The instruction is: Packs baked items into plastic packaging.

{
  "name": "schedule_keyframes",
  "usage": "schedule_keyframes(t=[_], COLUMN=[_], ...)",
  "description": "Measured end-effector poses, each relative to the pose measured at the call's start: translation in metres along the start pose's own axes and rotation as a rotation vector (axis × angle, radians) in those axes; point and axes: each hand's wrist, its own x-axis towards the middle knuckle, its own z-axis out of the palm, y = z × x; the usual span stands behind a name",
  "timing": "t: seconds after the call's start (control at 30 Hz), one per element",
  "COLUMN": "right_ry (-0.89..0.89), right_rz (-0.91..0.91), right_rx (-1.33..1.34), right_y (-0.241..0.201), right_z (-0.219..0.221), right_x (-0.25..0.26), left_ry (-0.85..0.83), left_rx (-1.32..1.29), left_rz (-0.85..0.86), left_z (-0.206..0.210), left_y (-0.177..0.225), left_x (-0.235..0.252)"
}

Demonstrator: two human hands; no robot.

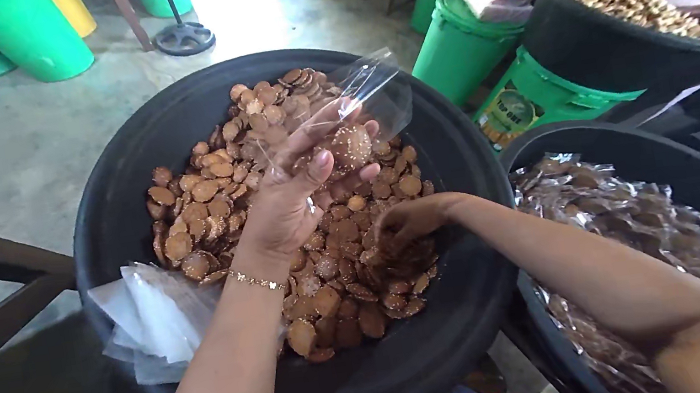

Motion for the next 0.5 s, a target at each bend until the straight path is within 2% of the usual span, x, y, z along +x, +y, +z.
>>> schedule_keyframes(t=[0.1,0.2,0.33,0.4,0.43,0.5], right_ry=[-0.052,-0.107,-0.049,-0.038,-0.02,0.056], right_rz=[-0.082,-0.035,0.127,0.136,0.103,0.023], right_rx=[0.036,0.002,-0.424,-0.656,-0.717,-0.625], right_y=[-0.002,-0.015,-0.071,-0.103,-0.112,-0.116], right_z=[0.006,0.006,0.023,0.041,0.048,0.047], right_x=[0.008,0.012,0.017,0.008,0.0,-0.013], left_ry=[-0.005,-0.021,-0.061,-0.073,-0.063,-0.001], left_rx=[0.0,0.007,0.041,0.056,0.061,0.051], left_rz=[-0.015,-0.024,-0.035,-0.052,-0.059,-0.083], left_z=[0.002,0.004,0.003,0.002,0.002,0.002], left_y=[0.001,0.0,-0.001,-0.001,-0.001,0.0], left_x=[-0.001,-0.001,0.0,0.001,0.001,0.0])
